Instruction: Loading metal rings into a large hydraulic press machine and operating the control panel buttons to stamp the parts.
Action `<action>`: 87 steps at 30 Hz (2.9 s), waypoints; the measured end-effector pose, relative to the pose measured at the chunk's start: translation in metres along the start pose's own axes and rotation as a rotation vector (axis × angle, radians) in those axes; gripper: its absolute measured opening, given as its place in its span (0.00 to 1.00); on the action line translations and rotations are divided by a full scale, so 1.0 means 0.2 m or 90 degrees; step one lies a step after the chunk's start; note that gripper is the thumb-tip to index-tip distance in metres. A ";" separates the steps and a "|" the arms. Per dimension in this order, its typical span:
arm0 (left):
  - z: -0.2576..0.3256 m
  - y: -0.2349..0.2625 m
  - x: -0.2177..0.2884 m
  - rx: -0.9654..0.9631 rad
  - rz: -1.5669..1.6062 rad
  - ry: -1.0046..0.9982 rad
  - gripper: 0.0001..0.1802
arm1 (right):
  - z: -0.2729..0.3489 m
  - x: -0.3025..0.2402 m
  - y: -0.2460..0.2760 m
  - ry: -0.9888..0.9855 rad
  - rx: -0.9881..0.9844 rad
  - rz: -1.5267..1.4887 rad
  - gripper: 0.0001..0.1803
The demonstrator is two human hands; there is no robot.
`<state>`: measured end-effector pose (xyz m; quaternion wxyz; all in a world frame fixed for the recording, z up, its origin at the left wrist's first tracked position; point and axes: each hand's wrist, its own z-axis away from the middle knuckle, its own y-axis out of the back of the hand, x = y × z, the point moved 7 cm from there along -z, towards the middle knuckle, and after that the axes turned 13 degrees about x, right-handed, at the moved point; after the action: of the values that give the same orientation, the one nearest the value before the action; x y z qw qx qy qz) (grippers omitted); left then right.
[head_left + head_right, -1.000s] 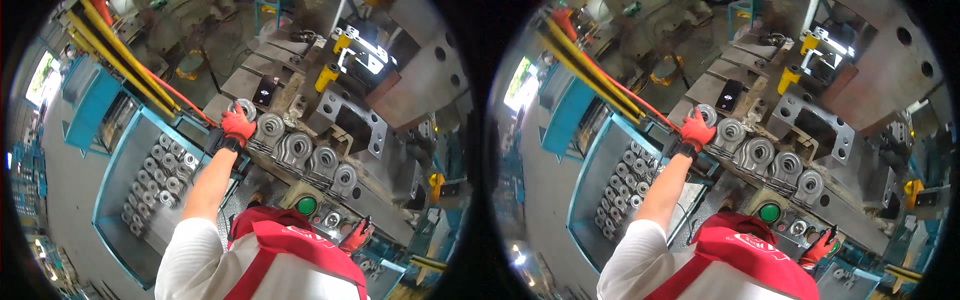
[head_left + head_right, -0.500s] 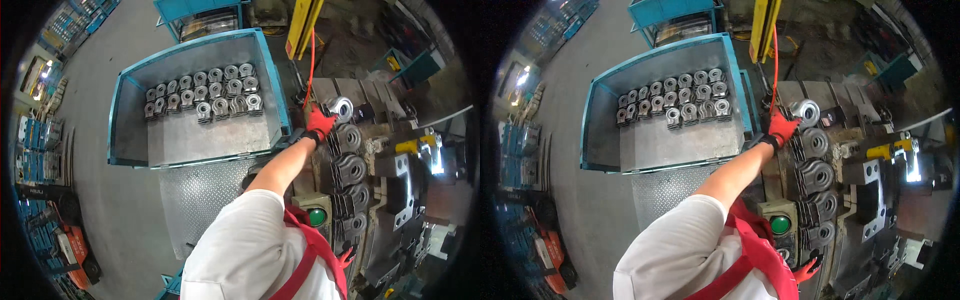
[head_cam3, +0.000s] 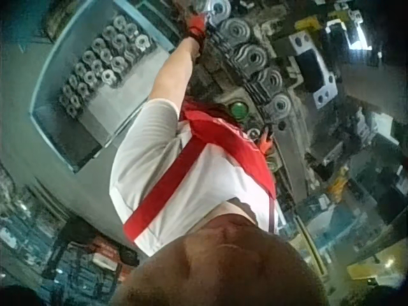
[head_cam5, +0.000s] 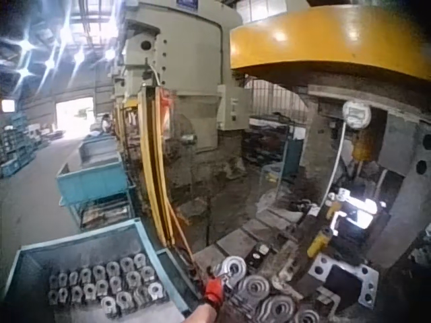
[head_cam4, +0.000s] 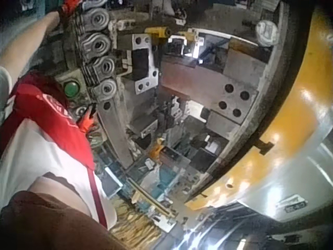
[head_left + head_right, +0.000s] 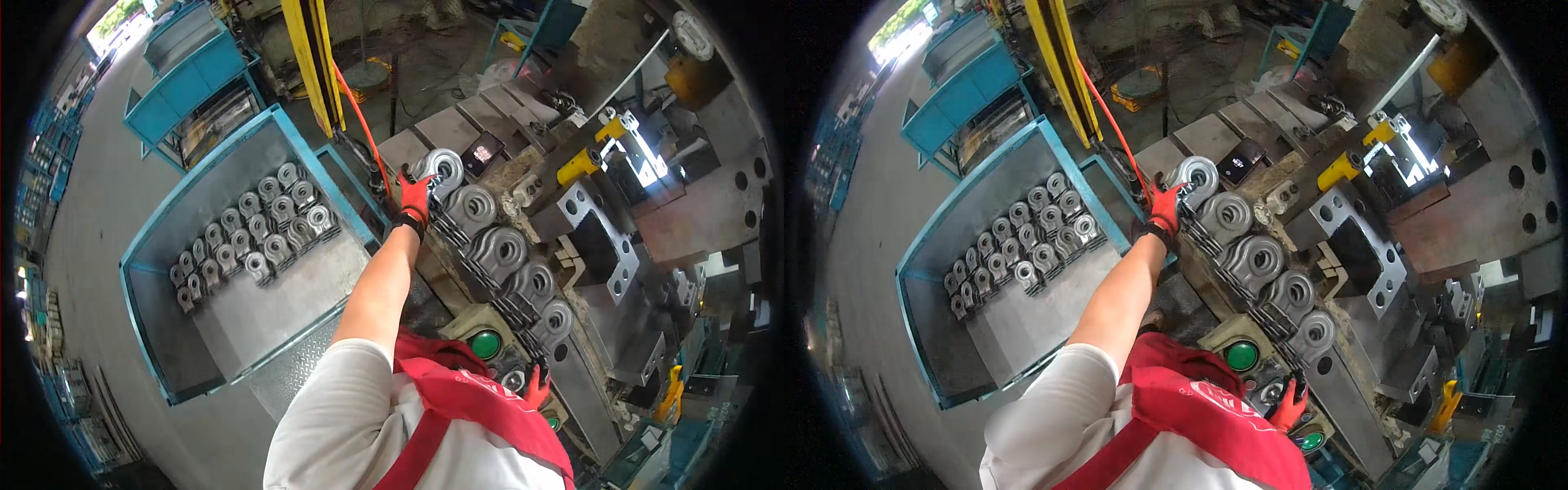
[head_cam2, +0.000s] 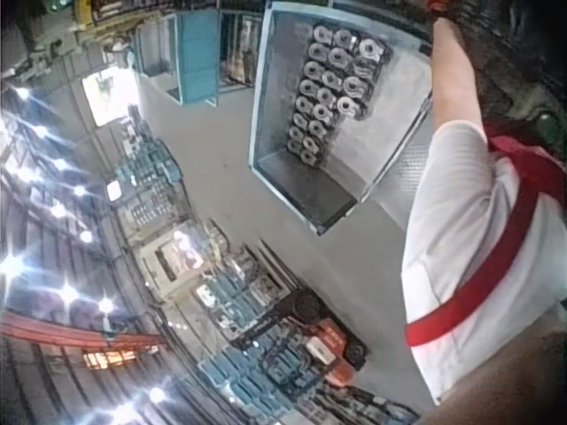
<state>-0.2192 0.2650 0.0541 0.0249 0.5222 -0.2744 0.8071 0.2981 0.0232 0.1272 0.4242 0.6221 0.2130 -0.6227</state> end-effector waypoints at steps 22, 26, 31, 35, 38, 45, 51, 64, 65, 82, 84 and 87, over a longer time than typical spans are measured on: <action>0.26 0.35 0.36 -0.222 0.144 0.168 0.17 | 0.17 -0.19 -0.16 0.026 0.027 -0.020 0.19; 0.45 0.63 0.40 -0.160 0.210 0.275 0.18 | 0.12 -0.20 -0.26 0.046 -0.049 -0.024 0.18; 0.69 1.07 0.58 -0.079 0.214 0.165 0.20 | 0.22 -0.36 -0.49 0.049 -0.150 0.114 0.18; 0.73 1.54 0.67 0.039 0.203 0.097 0.17 | 0.43 -0.44 -0.74 0.056 -0.325 0.084 0.23; 0.67 1.99 0.60 0.143 0.169 0.078 0.13 | 0.64 -0.40 -0.91 0.027 -0.443 0.046 0.23; 0.39 2.82 0.62 0.330 0.231 0.086 0.27 | 1.11 -0.06 -1.25 -0.016 -0.591 0.137 0.15; -0.01 3.47 0.40 0.392 0.171 0.098 0.24 | 1.65 0.05 -1.44 0.086 -0.575 0.497 0.18; -0.68 3.83 -0.04 0.642 0.239 0.087 0.32 | 1.85 0.44 -1.49 0.039 -0.601 0.596 0.18; -0.70 3.85 -0.10 0.612 0.298 -0.003 0.33 | 1.86 0.44 -1.47 0.014 -0.611 0.600 0.19; -0.25 3.51 -0.20 0.339 0.010 0.439 0.31 | 1.85 0.10 -1.39 0.081 -0.611 0.410 0.20; -0.12 3.25 -0.22 0.157 -0.086 0.438 0.28 | 1.80 0.08 -1.34 0.111 -0.594 0.383 0.21; 0.15 2.65 -0.13 -0.030 -0.096 0.506 0.30 | 1.67 0.08 -1.22 0.080 -0.540 0.371 0.23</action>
<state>-0.3560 -0.1919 -0.1806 0.1998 0.1876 -0.2228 0.9356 -0.0909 -0.1120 0.0925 0.7812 0.4653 0.2894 -0.2989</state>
